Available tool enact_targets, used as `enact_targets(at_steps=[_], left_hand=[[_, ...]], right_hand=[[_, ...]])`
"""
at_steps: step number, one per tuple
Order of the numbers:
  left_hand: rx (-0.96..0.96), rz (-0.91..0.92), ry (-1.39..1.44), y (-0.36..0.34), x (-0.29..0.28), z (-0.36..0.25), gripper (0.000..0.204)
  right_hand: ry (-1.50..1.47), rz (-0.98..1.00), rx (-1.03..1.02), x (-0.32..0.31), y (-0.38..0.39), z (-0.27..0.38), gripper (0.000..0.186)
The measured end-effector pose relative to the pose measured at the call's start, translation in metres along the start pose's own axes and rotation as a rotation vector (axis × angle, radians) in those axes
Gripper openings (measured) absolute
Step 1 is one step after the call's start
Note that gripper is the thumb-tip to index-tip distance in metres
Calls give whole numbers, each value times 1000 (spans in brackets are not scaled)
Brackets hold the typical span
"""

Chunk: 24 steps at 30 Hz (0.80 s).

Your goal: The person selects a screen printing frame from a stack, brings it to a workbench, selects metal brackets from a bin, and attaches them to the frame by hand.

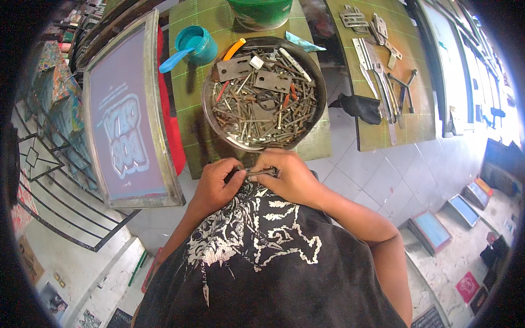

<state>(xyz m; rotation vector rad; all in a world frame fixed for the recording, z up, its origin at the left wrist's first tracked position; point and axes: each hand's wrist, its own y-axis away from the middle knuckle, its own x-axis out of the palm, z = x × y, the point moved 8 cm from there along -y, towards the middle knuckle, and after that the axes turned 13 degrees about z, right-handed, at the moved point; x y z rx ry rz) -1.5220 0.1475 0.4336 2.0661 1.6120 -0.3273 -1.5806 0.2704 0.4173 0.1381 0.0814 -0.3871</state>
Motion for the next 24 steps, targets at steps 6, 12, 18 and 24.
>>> enact_targets(at_steps=[6,12,18,24], left_hand=[[-60,3,22,-1,-1,4,21],[-66,-26,74,-2,1,8,22],[-125,-26,123,-4,3,18,22],[-146,-64,166,-5,0,17,20]], right_hand=[[-152,120,179,10,-5,-13,12],[-206,9,71,4,-7,-7,13],[-47,55,92,0,-10,-10,10],[-60,71,154,1,-16,-13,10]])
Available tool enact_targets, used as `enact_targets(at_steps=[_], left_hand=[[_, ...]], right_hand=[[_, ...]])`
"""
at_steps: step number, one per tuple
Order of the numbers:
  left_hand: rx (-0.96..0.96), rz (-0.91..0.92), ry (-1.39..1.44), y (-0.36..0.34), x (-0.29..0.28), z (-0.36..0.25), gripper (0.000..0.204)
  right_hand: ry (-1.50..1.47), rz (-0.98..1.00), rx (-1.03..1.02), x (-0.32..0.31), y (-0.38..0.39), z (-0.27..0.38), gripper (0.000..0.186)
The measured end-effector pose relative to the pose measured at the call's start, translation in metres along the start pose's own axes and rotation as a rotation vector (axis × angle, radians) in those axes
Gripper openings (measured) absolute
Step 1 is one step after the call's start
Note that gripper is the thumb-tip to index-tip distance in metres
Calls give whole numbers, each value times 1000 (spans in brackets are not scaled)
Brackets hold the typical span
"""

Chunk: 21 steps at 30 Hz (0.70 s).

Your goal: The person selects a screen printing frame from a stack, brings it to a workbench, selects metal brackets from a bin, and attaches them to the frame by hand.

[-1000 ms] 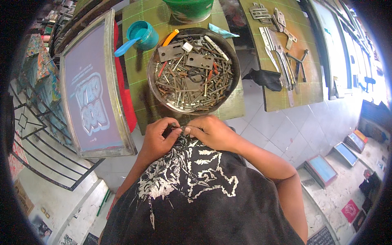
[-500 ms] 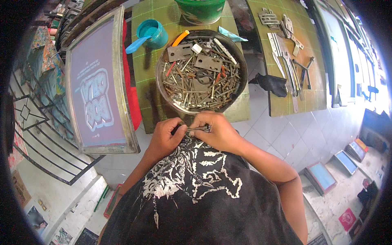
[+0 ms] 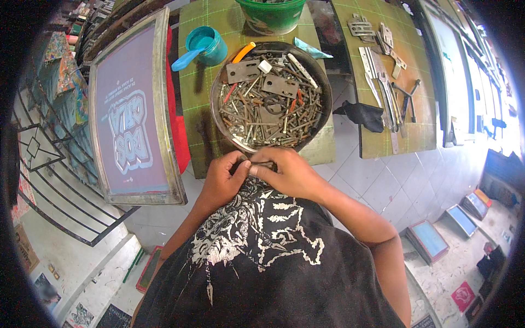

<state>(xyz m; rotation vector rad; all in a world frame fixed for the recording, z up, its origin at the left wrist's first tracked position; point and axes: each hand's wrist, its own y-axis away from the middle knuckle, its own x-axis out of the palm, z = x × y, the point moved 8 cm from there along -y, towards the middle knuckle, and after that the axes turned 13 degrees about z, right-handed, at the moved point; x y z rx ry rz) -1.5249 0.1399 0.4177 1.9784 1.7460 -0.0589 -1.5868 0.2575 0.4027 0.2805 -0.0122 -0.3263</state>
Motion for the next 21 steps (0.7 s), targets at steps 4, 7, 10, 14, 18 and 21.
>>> enact_targets(at_steps=[4,7,10,14,18,21], left_hand=[[50,-43,-34,0,-2,-3,18],[38,-28,-33,-1,0,-2,17],[53,-68,22,1,-3,-6,17],[83,-54,-16,-1,-2,-10,16],[90,-53,-2,-2,-2,-8,14],[52,-39,69,-1,-1,-3,16]], right_hand=[[71,-47,-64,-2,3,10,11],[97,-137,-161,-9,4,13,15],[1,32,-29,-2,-2,2,15],[46,-19,-70,-7,3,6,15],[-128,-40,-60,-5,0,-5,14],[-107,45,7,-4,-2,-7,13]])
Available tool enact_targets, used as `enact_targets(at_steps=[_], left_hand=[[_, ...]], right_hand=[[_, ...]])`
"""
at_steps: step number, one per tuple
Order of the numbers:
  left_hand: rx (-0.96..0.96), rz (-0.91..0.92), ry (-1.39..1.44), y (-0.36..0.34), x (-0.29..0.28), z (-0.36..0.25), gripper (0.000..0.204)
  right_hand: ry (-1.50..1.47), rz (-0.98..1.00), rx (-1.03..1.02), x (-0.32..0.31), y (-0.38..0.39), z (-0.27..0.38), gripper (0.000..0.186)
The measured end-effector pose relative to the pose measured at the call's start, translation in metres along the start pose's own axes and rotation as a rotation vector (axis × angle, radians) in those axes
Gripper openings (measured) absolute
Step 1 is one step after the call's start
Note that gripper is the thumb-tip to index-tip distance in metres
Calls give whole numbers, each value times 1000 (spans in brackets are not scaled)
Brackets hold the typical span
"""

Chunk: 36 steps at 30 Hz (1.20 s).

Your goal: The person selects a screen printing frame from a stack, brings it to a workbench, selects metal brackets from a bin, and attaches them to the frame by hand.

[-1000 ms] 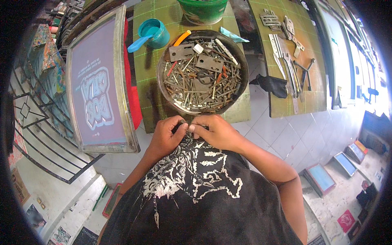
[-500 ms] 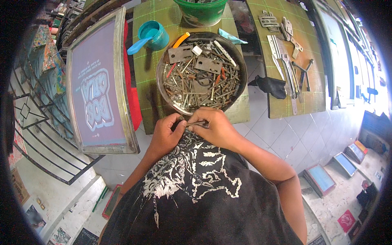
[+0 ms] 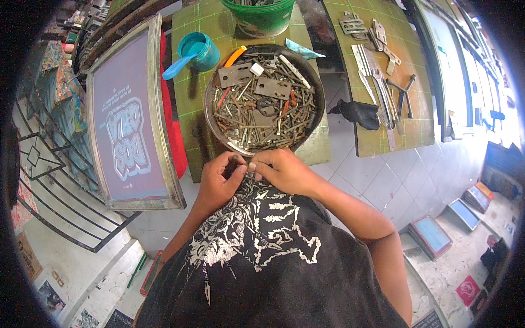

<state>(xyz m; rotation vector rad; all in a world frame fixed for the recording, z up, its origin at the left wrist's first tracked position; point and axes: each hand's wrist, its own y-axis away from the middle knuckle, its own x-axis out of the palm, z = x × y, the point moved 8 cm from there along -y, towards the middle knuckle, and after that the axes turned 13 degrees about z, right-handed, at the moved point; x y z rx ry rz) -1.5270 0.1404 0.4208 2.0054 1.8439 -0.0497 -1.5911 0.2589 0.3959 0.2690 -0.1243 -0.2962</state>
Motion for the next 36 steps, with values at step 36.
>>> enact_targets(at_steps=[36], left_hand=[[-30,-70,72,-4,-2,3,13]], right_hand=[[51,-85,-56,-19,-1,11,12]])
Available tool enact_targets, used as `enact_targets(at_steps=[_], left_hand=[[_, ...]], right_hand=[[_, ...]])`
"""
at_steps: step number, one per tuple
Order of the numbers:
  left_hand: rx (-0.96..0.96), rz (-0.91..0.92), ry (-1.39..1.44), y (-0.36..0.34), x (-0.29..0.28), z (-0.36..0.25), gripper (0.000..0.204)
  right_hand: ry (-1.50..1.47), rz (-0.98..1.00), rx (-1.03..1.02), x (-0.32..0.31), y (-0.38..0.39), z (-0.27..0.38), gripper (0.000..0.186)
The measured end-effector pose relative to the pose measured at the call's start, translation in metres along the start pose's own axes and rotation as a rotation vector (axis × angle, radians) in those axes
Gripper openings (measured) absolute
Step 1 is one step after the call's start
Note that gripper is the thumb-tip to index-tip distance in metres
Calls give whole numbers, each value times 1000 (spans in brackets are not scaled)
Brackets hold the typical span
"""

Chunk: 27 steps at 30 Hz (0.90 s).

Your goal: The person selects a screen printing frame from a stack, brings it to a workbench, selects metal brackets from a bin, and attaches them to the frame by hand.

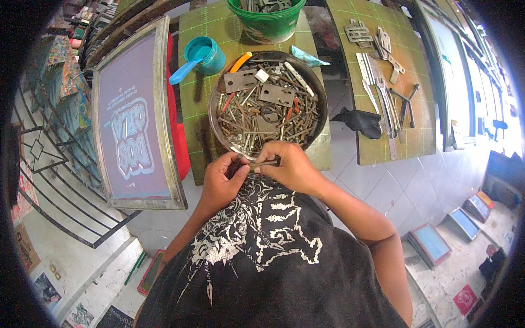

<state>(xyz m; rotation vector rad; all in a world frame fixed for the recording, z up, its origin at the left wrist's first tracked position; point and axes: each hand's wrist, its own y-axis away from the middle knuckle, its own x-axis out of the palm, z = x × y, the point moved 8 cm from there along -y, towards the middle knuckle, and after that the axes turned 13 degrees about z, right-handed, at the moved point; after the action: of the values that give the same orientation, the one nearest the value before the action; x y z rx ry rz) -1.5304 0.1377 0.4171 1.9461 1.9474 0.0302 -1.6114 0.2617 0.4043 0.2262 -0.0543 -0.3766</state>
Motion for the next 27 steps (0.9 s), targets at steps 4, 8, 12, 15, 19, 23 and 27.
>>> enact_targets(at_steps=[4,8,12,15,19,23,27], left_hand=[[41,-15,15,-1,0,-4,12],[54,-34,0,1,0,-3,11],[40,-24,-13,1,0,-4,12],[51,-30,-13,1,1,-3,11],[44,-35,11,3,2,-3,11],[3,-31,-1,2,0,-5,9],[8,-45,2,3,1,3,7]], right_hand=[[-88,148,-43,10,-7,-13,10],[-20,91,-25,5,-5,-10,12],[-219,80,68,7,-6,-8,10],[-158,183,50,11,-8,-13,9],[-63,134,-26,6,-8,-7,13],[-90,120,-54,11,-11,-9,13],[-9,167,-26,7,-11,-5,12]])
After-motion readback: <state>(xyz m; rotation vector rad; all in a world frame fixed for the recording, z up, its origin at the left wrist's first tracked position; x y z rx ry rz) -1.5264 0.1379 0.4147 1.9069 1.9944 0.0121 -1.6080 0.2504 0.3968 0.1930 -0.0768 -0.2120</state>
